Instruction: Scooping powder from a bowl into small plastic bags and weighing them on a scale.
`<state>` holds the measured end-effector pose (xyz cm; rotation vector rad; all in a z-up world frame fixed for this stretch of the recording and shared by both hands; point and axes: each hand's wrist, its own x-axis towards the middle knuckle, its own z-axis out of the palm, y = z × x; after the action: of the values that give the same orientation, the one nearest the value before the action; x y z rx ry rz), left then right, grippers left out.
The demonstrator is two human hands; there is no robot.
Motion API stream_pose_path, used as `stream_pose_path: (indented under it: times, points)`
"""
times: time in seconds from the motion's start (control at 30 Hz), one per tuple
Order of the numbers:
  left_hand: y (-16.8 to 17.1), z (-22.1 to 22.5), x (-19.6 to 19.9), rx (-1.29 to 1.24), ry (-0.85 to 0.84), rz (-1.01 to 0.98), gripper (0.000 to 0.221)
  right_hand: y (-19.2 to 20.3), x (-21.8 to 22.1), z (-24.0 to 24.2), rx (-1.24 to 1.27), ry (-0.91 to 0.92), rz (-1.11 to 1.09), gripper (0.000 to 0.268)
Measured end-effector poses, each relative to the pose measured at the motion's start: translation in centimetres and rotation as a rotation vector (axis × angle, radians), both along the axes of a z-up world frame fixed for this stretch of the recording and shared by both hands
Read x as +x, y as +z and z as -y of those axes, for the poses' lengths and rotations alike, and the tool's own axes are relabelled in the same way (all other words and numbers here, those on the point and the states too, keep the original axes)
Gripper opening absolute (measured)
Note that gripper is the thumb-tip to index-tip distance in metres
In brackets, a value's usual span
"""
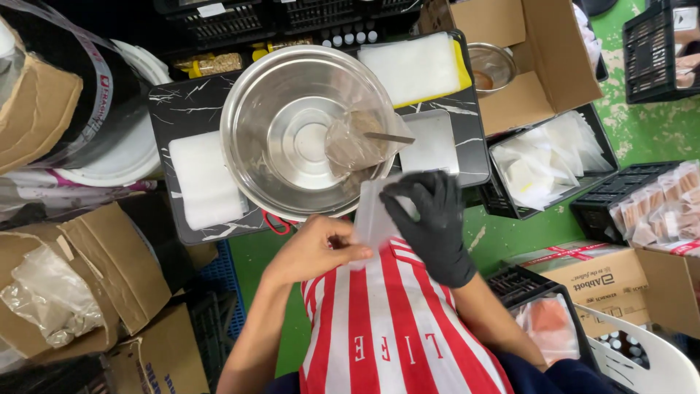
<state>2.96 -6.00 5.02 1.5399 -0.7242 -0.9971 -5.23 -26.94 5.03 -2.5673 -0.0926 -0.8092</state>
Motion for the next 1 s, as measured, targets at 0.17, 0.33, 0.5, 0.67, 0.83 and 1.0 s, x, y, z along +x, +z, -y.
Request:
stream_pose_path:
  times: [0.17, 0.33, 0.5, 0.67, 0.83, 1.0]
  points:
    - [-3.8, -0.3, -1.5, 0.161, 0.252, 0.225, 0.022, -2.8, -0.9, -4.6, 0.909, 0.035, -0.354, 0.020]
    - [-2.4, -2.3, 0.0, 0.024, 0.137, 0.205, 0.028, -9.5, -2.3, -2.9, 1.027, 0.290, -0.631, 0.011]
    - [-2.6, -4.8, 2.5, -0.088, -0.045, 0.107, 0.033, -6.4, -1.7, -4.7, 1.228, 0.398, -0.696, 0.014]
    - [-4.2, -6.4, 3.8, 0.187, -0.289, 0.126, 0.026, -3.2, -0.1, -7.0, 1.244, 0.373, -0.810, 0.003]
    - [-4.5, -6.6, 2.0, 0.357, -0.132, 0.447, 0.034, -11.1, -0.4, -9.2, 0.973, 0.149, -0.704, 0.010]
    - [-5.9, -6.3, 1.4, 0.361, 0.275, 0.708, 0.028, -10.5, 2.1, -10.1, 0.577, -0.047, -0.506, 0.021]
